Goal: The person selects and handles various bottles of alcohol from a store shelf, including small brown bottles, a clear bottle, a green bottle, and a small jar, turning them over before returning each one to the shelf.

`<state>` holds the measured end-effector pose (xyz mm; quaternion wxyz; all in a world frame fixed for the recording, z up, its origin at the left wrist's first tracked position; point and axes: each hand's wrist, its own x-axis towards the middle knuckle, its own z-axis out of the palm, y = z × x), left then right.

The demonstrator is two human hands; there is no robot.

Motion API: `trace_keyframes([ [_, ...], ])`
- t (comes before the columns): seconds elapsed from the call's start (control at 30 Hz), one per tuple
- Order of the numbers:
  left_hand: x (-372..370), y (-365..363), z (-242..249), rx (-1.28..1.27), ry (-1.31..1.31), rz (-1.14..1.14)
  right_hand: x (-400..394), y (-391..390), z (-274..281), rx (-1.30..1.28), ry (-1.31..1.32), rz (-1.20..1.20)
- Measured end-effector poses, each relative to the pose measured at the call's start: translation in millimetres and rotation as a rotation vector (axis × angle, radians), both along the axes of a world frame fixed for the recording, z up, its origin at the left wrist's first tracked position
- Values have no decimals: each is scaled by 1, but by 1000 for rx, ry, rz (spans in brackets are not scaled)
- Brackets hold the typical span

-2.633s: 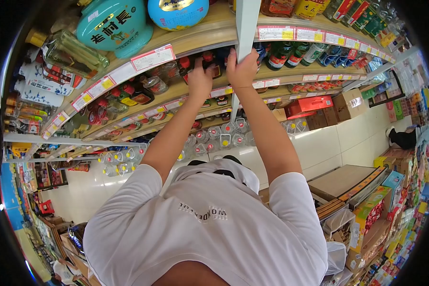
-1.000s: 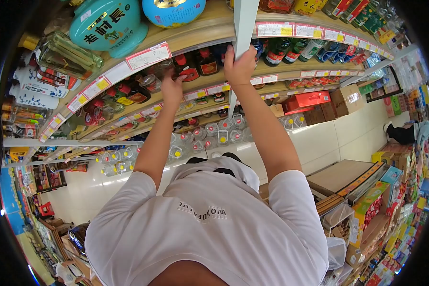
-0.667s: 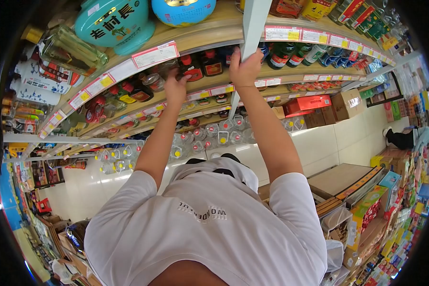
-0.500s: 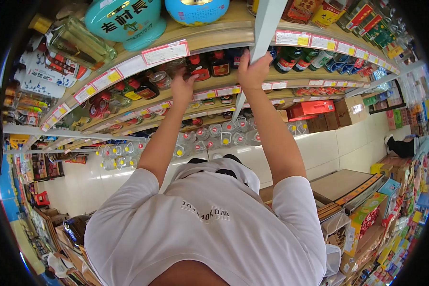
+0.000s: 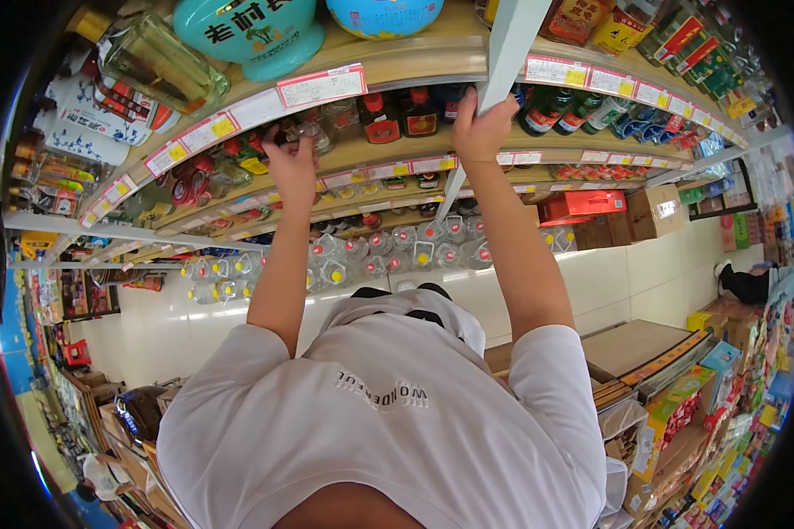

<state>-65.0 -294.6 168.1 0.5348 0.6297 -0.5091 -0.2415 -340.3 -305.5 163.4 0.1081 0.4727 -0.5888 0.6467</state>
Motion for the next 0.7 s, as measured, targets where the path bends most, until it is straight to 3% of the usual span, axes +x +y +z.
trace_keyframes([
  [0.03, 5, -5, 4, 29, 21, -2, 2, 2, 0, 16, -21, 6],
  [0.07, 15, -22, -24, -83, -119, 30, 3, 3, 2, 27, -39, 10],
  [0.17, 9, -24, -12, 112, -10, 8, 2, 3, 2, 54, -52, -4],
  [0.27, 16, -37, -32, -31, -211, 96, 2, 5, 6, 61, -27, -11],
  [0.37, 9, -25, -10, -65, -342, 101, 4, 5, 8, 42, -8, -22],
  [0.7, -16, 9, -10, -123, -221, -77, 3, 5, 7, 23, -38, -6],
])
